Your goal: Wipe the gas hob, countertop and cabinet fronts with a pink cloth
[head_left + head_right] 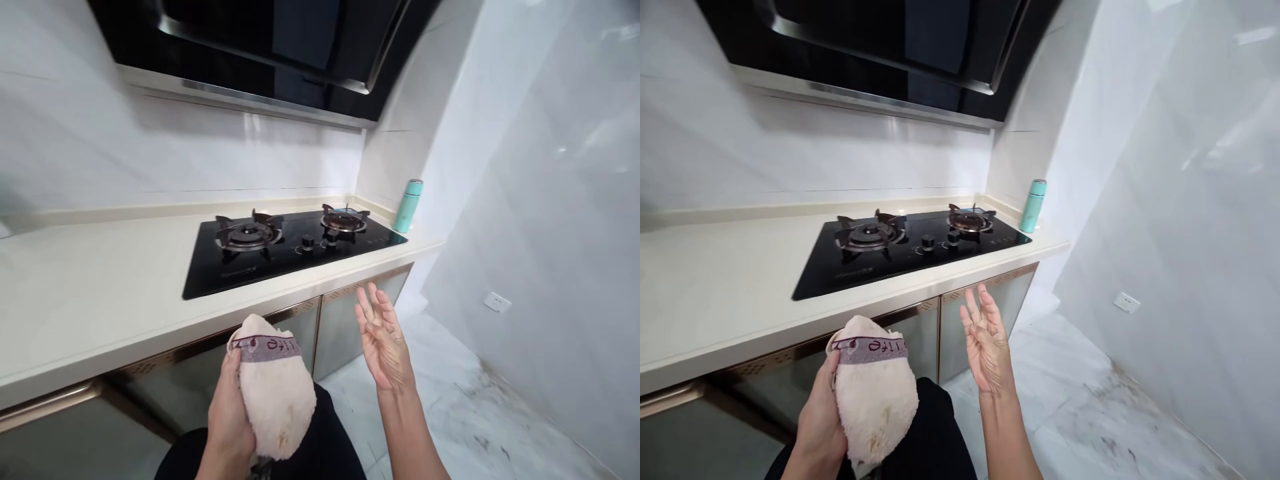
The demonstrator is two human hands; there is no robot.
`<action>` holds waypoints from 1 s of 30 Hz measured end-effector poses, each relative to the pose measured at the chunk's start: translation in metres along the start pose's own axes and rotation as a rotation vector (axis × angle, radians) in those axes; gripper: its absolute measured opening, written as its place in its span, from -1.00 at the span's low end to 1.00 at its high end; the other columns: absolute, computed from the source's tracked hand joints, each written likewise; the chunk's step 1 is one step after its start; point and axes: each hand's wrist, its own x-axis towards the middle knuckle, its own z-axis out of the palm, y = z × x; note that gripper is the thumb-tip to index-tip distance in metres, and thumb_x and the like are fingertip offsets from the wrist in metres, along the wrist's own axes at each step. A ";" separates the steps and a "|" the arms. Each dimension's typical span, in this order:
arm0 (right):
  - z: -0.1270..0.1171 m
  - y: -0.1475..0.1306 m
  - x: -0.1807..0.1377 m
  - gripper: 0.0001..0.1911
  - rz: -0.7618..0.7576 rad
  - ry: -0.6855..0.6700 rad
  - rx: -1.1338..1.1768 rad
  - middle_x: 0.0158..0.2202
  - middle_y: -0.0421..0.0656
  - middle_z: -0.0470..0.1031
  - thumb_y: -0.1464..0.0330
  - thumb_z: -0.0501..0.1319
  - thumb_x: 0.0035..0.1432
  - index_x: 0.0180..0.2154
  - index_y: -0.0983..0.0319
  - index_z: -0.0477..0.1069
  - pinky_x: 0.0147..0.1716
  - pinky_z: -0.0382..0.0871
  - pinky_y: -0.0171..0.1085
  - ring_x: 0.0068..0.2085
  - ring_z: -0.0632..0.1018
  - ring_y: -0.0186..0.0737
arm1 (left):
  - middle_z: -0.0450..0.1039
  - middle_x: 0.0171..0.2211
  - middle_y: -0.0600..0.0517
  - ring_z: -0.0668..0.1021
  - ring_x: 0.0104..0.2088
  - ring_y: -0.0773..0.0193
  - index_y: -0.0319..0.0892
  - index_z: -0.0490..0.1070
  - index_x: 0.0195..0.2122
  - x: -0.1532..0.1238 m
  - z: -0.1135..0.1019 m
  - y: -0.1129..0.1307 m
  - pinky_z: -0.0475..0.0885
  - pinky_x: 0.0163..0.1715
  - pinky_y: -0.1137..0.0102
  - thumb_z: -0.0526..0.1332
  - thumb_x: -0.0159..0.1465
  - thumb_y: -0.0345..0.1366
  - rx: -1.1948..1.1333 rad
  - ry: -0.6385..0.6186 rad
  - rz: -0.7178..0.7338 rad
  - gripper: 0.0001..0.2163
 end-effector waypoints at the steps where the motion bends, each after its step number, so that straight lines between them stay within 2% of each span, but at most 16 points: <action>1: -0.008 -0.006 0.000 -0.47 -0.023 0.018 0.000 0.45 -0.25 0.22 0.43 0.43 0.07 0.09 -0.06 0.55 0.47 0.08 0.16 0.44 0.26 -0.01 | 0.66 -0.17 0.01 0.67 -0.15 0.15 -0.11 0.59 0.06 -0.002 0.006 -0.004 0.60 -0.01 0.29 0.38 0.27 -0.15 0.019 0.005 0.012 -0.65; 6: -0.048 -0.037 -0.002 -0.46 -0.087 0.113 0.038 0.39 -0.15 0.32 0.37 0.43 0.05 0.10 -0.02 0.54 0.48 -0.01 0.22 0.43 0.29 0.03 | 0.66 -0.17 0.06 0.67 -0.16 0.19 -0.06 0.59 0.07 -0.009 0.028 -0.023 0.61 -0.05 0.34 0.36 0.29 -0.17 0.103 -0.053 -0.008 -0.68; 10: -0.076 -0.055 -0.007 -0.51 -0.083 0.137 0.058 0.39 -0.15 0.32 0.22 0.44 0.11 0.10 -0.04 0.53 0.44 0.08 0.23 0.42 0.29 0.04 | 0.66 -0.13 0.07 0.67 -0.14 0.24 -0.01 0.61 0.05 -0.014 0.039 -0.033 0.59 -0.03 0.41 0.33 0.33 -0.20 0.124 -0.110 -0.086 -0.73; 12: -0.089 -0.060 -0.010 -0.62 -0.072 0.155 0.052 0.34 -0.16 0.38 0.13 0.43 0.14 0.01 -0.05 0.57 0.39 0.17 0.22 0.39 0.33 0.05 | 0.66 -0.13 0.09 0.66 -0.15 0.24 0.00 0.62 0.03 -0.017 0.043 -0.037 0.59 -0.03 0.40 0.34 0.33 -0.19 0.145 -0.105 -0.110 -0.74; 14: -0.101 -0.062 -0.012 -0.76 -0.072 0.200 0.041 0.21 -0.18 0.51 0.09 0.43 0.16 -0.15 -0.02 0.60 0.31 0.26 0.17 0.32 0.41 0.04 | 0.66 -0.15 0.10 0.66 -0.19 0.24 0.00 0.63 0.02 -0.018 0.046 -0.039 0.60 -0.01 0.37 0.36 0.31 -0.18 0.163 -0.083 -0.119 -0.74; 17: -0.118 -0.064 -0.014 -0.80 -0.093 0.293 0.055 0.00 -0.20 0.60 0.09 0.45 0.15 -0.31 0.03 0.58 0.16 0.38 0.03 0.15 0.52 -0.05 | 0.64 -0.19 0.12 0.64 -0.24 0.26 -0.02 0.63 -0.01 -0.017 0.048 -0.042 0.59 0.04 0.32 0.41 0.27 -0.18 0.172 -0.032 -0.112 -0.73; 22: -0.134 -0.068 -0.017 -0.80 -0.118 0.396 0.064 -0.08 -0.24 0.59 0.11 0.47 0.12 -0.33 0.05 0.59 -0.03 0.41 -0.14 0.02 0.53 -0.15 | 0.63 -0.23 0.07 0.66 -0.18 0.17 -0.08 0.63 -0.07 -0.013 0.049 -0.044 0.60 0.06 0.24 0.43 0.23 -0.19 0.188 0.006 -0.100 -0.75; 26: -0.140 -0.069 -0.020 -0.81 -0.138 0.449 0.028 -0.06 -0.20 0.59 0.14 0.45 0.11 -0.28 0.06 0.58 -0.06 0.40 -0.13 0.02 0.52 -0.11 | 0.63 -0.31 0.03 0.68 -0.13 0.04 -0.10 0.62 -0.12 -0.010 0.048 -0.044 0.65 -0.02 0.16 0.41 0.23 -0.21 0.219 0.005 -0.090 -0.78; 30: -0.143 -0.068 -0.021 -0.83 -0.142 0.431 0.139 -0.05 -0.23 0.58 0.21 0.44 0.03 -0.32 0.04 0.52 -0.02 0.42 -0.09 0.03 0.53 -0.09 | 0.62 -0.41 0.11 0.70 -0.19 0.04 -0.04 0.61 -0.14 -0.006 0.048 -0.047 0.69 -0.07 0.12 0.42 0.19 -0.18 0.272 0.002 -0.081 -0.78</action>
